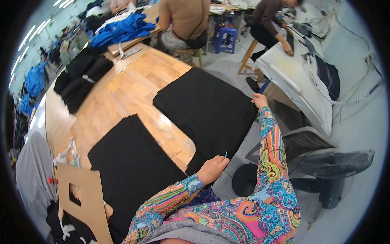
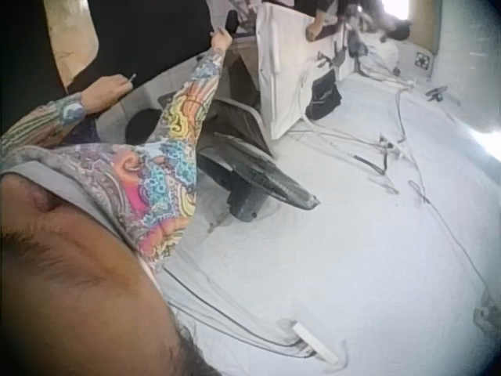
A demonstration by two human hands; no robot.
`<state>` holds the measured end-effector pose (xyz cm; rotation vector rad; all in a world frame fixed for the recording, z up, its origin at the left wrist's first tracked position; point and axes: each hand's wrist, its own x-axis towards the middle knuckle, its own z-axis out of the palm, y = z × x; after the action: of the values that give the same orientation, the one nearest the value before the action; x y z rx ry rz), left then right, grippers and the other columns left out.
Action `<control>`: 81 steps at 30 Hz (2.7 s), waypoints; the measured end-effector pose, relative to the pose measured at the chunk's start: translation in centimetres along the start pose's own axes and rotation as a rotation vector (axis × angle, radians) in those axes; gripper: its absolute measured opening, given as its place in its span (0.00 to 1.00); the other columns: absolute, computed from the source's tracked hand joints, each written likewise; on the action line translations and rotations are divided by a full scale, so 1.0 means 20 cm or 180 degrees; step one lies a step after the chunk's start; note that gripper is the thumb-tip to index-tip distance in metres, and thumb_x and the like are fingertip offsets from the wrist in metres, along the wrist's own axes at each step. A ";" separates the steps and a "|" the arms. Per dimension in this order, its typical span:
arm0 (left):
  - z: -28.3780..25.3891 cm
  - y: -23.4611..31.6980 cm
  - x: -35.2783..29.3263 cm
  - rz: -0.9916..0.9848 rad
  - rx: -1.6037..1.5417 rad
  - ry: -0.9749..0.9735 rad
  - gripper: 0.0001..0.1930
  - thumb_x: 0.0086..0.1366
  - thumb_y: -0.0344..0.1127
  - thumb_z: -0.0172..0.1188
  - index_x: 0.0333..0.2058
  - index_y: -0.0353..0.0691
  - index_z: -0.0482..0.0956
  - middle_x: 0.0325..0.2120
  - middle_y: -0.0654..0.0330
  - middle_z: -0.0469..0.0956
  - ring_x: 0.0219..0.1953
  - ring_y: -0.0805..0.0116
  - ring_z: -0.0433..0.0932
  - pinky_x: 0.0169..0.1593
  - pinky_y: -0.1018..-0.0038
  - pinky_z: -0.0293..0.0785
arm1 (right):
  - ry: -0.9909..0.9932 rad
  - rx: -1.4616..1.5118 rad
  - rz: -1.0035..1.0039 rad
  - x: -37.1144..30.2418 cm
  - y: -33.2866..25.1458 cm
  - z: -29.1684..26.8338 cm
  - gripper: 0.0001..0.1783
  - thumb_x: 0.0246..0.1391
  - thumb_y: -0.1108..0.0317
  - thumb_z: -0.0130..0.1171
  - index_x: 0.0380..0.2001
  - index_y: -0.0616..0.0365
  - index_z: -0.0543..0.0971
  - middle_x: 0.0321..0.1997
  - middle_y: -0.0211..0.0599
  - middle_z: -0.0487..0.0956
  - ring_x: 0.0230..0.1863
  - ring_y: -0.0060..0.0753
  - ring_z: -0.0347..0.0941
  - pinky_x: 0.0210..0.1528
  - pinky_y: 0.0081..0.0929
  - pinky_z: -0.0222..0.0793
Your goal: The person uses a cardboard template to trace shapes onto black fabric. They place the template on the fabric, trace the outline with a white marker, and then move the template to a new position to repeat the process. The person handles the template and fabric repeatedly to mark multiple sections.
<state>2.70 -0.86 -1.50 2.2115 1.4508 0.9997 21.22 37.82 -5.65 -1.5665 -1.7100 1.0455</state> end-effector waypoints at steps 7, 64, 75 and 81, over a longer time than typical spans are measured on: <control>-0.14 0.06 -0.11 0.0033 -0.1187 0.0283 0.06 0.54 0.27 0.56 0.32 0.37 0.70 0.33 0.54 0.73 0.39 0.56 0.74 0.41 0.66 0.72 | 0.1360 -0.1911 -0.1707 -0.24 -0.23 0.25 0.19 0.40 0.74 0.58 0.40 0.56 0.77 0.38 0.44 0.76 0.42 0.47 0.71 0.47 0.38 0.65; -1.10 0.39 -2.02 -0.4000 0.2424 0.2589 0.08 0.56 0.26 0.57 0.34 0.33 0.68 0.35 0.48 0.73 0.41 0.52 0.71 0.46 0.65 0.67 | -0.2021 -0.2160 -0.3485 -2.20 -0.81 1.35 0.48 0.46 0.36 0.50 0.60 0.62 0.57 0.67 0.47 0.52 0.69 0.50 0.41 0.66 0.52 0.32; -1.50 0.27 -2.86 -0.5353 0.2789 0.4002 0.21 0.54 0.36 0.65 0.42 0.31 0.68 0.35 0.54 0.72 0.38 0.63 0.71 0.44 0.71 0.67 | -0.1559 -0.2344 -0.3416 -2.19 -0.79 1.38 0.49 0.47 0.34 0.47 0.59 0.66 0.58 0.65 0.51 0.54 0.68 0.48 0.44 0.66 0.48 0.35; -1.56 0.10 -2.97 -0.5595 0.2352 0.4454 0.20 0.51 0.37 0.67 0.37 0.32 0.70 0.32 0.55 0.73 0.33 0.64 0.73 0.38 0.71 0.70 | -0.1548 -0.2436 -0.3451 -2.20 -0.78 1.38 0.48 0.48 0.34 0.47 0.59 0.66 0.58 0.65 0.51 0.54 0.68 0.48 0.44 0.66 0.48 0.35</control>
<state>-32.15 -58.24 -0.84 -0.7322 3.2951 1.0904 -4.25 -9.88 -2.84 -0.4315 -2.9671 0.1737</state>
